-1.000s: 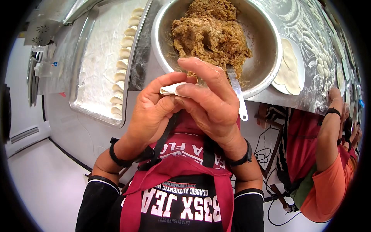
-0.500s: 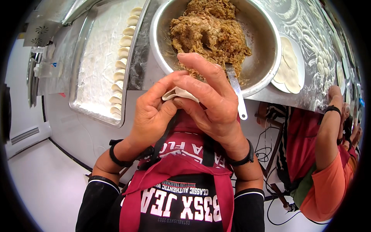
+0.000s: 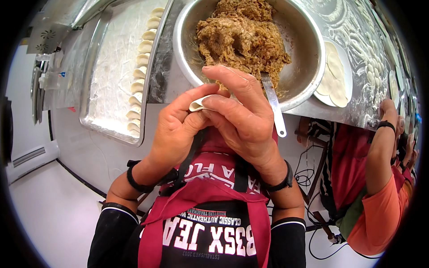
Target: Portioning meat filling onto dough wrappers and folding them into dumplings at a kitchen prep station.
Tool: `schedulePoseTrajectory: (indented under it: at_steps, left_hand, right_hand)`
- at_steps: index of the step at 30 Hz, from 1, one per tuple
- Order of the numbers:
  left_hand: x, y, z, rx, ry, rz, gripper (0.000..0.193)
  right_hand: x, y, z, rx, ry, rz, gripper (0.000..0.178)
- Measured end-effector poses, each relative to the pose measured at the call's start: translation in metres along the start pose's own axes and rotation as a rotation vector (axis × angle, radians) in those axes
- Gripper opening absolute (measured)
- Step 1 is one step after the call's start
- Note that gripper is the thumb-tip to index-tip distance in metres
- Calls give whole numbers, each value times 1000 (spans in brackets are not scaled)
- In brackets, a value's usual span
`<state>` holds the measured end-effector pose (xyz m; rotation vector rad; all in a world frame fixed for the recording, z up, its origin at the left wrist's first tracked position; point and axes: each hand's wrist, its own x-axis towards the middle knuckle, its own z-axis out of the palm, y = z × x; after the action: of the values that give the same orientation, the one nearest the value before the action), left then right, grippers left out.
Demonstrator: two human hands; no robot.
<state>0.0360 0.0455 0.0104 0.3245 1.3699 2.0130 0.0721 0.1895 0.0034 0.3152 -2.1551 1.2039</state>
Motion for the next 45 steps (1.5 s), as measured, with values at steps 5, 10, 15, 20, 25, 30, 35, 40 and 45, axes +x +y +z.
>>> schedulePoseTrajectory:
  at_steps: [5, 10, 15, 20, 25, 30, 35, 40, 45]
  left_hand:
    - [-3, 0, 4, 174, 0, 65, 38]
    - [-1, 6, 0, 393, -101, 97, 42]
    - [0, -1, -2, 314, -75, 88, 46]
    - [1, 8, -3, 99, -136, -103, 49]
    - [1, 11, -6, -416, -188, -275, 48]
    - [0, 10, -8, -444, -232, -263, 46]
    - [3, 7, -9, -537, -243, -251, 46]
    - [4, 7, -8, -551, -205, -264, 45]
    - [3, 7, -9, -512, -196, -277, 43]
  right_hand:
    - [1, 0, -3, -8, -78, -21, 16]
    - [-1, -3, -2, 60, -87, 52, 18]
    - [-1, -1, -4, 87, -94, 46, 21]
    - [-7, -2, -7, 81, -107, 111, 20]
    - [-12, -3, -1, 225, 50, 219, 16]
    - [-8, -4, -5, 160, -29, 163, 15]
    - [-9, -1, -1, 178, 61, 146, 17]
    - [-5, -1, -3, 154, 30, 110, 17]
    - [-5, 1, -6, 141, -73, 62, 15]
